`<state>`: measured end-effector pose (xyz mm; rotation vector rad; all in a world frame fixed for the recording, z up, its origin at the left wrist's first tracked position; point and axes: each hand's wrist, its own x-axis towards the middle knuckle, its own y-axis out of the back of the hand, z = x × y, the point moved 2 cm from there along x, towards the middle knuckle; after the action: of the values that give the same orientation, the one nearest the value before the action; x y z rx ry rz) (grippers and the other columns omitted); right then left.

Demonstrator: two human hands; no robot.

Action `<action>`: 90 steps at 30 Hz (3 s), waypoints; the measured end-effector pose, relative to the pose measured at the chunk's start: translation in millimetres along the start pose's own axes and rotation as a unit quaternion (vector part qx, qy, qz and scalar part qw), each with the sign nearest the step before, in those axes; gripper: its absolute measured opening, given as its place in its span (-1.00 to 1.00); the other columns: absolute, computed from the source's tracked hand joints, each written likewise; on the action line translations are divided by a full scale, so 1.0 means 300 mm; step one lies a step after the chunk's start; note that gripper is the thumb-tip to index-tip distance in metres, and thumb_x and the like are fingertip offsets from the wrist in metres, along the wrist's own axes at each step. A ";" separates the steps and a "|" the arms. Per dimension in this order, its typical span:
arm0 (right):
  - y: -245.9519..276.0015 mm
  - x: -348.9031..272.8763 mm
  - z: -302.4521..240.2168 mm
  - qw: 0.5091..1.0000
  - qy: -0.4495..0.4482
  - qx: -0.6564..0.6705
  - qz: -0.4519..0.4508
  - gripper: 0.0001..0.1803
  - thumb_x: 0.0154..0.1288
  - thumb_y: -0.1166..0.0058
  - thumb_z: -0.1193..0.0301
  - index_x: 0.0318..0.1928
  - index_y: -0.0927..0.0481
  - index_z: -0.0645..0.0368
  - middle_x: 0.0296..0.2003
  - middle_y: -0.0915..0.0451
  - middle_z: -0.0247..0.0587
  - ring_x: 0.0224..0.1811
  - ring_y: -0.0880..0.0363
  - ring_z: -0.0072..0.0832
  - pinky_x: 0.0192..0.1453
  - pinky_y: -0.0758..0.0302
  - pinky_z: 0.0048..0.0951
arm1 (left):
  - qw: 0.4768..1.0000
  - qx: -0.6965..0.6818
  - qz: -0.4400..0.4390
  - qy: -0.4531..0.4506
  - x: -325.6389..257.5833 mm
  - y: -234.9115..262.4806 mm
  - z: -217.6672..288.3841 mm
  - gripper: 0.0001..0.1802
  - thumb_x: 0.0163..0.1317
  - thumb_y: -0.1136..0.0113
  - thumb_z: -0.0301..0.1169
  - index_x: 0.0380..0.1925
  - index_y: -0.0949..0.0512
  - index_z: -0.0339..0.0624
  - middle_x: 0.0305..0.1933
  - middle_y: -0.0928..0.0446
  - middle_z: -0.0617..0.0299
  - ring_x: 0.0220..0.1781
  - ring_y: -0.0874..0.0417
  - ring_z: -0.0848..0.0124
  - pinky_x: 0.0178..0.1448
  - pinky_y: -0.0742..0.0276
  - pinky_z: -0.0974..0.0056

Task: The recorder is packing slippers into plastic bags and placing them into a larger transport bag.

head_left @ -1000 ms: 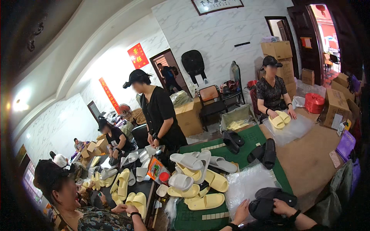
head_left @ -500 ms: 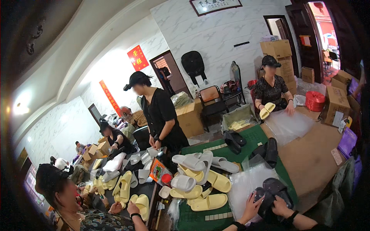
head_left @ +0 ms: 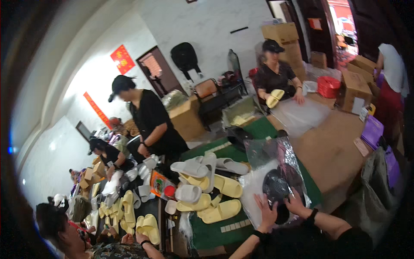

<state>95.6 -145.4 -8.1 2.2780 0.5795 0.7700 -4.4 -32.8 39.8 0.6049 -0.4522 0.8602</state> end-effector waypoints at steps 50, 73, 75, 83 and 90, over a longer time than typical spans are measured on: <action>0.286 0.196 -0.050 0.976 0.162 -0.138 -0.055 -0.79 -0.11 0.03 0.56 -0.35 -0.43 0.11 -0.31 -0.46 -0.21 -0.15 -0.40 -0.21 -0.18 -0.42 -0.26 | 0.551 -0.586 -0.345 0.484 -0.018 0.151 -0.101 -0.31 0.25 -0.01 -0.39 0.30 0.09 -0.09 0.19 -0.29 -0.03 -0.25 -0.51 0.44 -0.15 -0.45 0.38; -0.131 -0.038 0.182 0.874 0.235 -0.102 -0.412 -0.49 0.03 0.01 0.40 0.09 -0.39 -0.03 0.14 -0.32 -0.11 0.18 -0.26 -0.16 0.18 -0.26 -0.10 | 0.846 -0.006 -0.050 0.530 -0.115 0.464 -0.712 -0.47 0.08 -0.10 -0.41 0.08 -0.28 -0.30 -0.26 -0.46 0.05 -0.32 -0.50 0.26 -0.25 -0.42 0.29; -0.189 -0.054 0.096 0.857 0.131 -0.102 -0.488 -0.49 0.03 0.01 0.35 0.09 -0.39 -0.08 0.12 -0.33 -0.12 0.17 -0.27 -0.12 0.13 -0.30 -0.05 | 0.871 0.069 -0.030 0.486 -0.125 0.468 -0.716 -0.41 0.05 -0.13 -0.40 0.10 -0.25 -0.32 -0.20 -0.46 -0.04 -0.19 -0.52 0.14 -0.12 -0.44 0.22; -0.250 -0.119 0.092 0.875 0.176 -0.143 -0.427 -0.46 -0.08 -0.12 0.29 0.03 -0.42 -0.05 0.05 -0.38 -0.19 0.07 -0.35 -0.06 0.01 -0.40 -0.02 | 0.891 0.170 0.057 0.416 -0.101 0.520 -0.748 -0.05 -0.03 -0.26 -0.43 0.27 0.14 -0.28 0.10 -0.27 -0.29 0.08 -0.40 0.03 0.12 -0.31 0.14; -0.209 -0.128 0.114 0.861 0.142 -0.158 -0.463 -0.40 -0.07 -0.10 0.29 0.10 -0.35 -0.06 0.13 -0.29 -0.02 0.17 -0.25 -0.01 0.12 -0.34 -0.08 | 0.909 0.081 -0.252 0.321 0.207 0.455 -0.622 0.01 0.03 -0.17 -0.57 0.35 0.28 0.00 -0.49 -0.38 0.24 -0.57 -0.26 0.52 -0.41 -0.33 0.31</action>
<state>77.9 -139.5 -87.0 1.3224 1.4197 0.6213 -55.0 193.2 -20.3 0.5192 0.3714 0.5513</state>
